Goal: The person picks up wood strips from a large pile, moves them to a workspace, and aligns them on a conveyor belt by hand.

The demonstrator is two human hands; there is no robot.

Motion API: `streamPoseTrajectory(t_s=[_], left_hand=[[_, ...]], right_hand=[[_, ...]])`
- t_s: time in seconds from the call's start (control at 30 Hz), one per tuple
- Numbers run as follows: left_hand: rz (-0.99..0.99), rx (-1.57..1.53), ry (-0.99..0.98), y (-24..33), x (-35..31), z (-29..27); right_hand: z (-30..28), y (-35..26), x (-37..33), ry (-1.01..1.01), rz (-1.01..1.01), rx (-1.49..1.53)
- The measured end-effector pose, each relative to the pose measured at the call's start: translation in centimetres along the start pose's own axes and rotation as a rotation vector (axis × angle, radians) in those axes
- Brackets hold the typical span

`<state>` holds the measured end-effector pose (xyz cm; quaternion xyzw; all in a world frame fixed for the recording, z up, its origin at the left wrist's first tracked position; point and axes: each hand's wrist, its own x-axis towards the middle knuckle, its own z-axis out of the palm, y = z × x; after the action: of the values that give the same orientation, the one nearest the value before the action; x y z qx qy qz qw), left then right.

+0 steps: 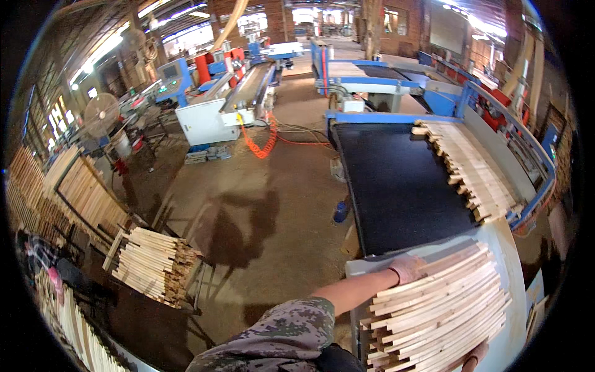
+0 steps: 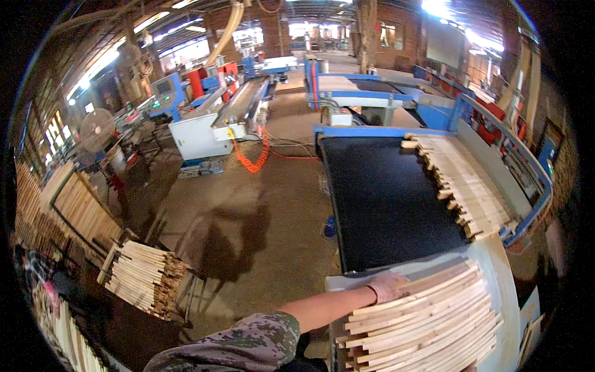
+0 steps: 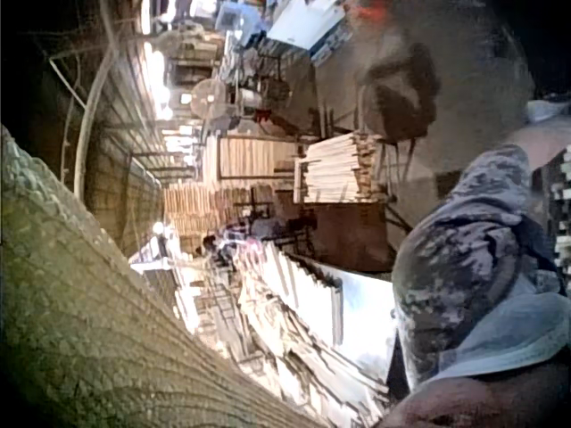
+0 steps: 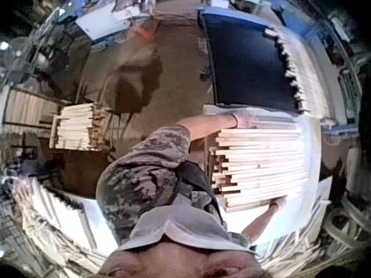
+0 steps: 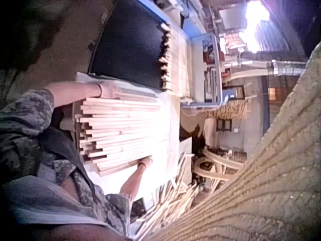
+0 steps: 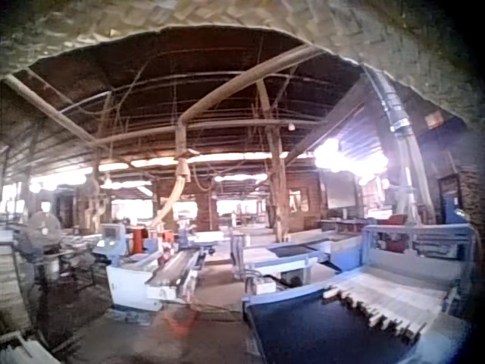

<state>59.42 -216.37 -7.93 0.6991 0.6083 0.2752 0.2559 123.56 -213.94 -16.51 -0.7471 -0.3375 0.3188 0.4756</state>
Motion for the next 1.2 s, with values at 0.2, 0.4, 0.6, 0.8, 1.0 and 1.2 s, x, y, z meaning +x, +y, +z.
streamPoseTrajectory(t_s=[0.2,0.4,0.6,0.8,1.0,1.2], left_hand=[[-0.037,0.003,-0.014,0.4,-0.4,-0.6],[-0.125,-0.02,-0.045,2.6,-1.8,-2.8],[-0.143,-0.002,0.02,1.8,-1.2,-2.0],[-0.151,-0.042,-0.005,1.3,-1.3,-1.2],[-0.151,-0.097,0.007,1.3,-1.1,-1.1],[-0.097,-0.059,0.008,1.3,-1.1,-1.6]], right_hand=[[7.2,-5.3,-4.8,-0.066,-0.07,-0.083],[11.5,-7.6,-7.3,-0.118,-0.082,-0.129],[14.3,-9.5,-7.2,-0.172,-0.096,-0.131],[11.7,-7.6,-6.4,-0.141,-0.087,-0.111],[10.3,-6.3,-5.9,-0.126,-0.084,-0.095],[9.2,-5.1,-5.7,-0.119,-0.081,-0.084]])
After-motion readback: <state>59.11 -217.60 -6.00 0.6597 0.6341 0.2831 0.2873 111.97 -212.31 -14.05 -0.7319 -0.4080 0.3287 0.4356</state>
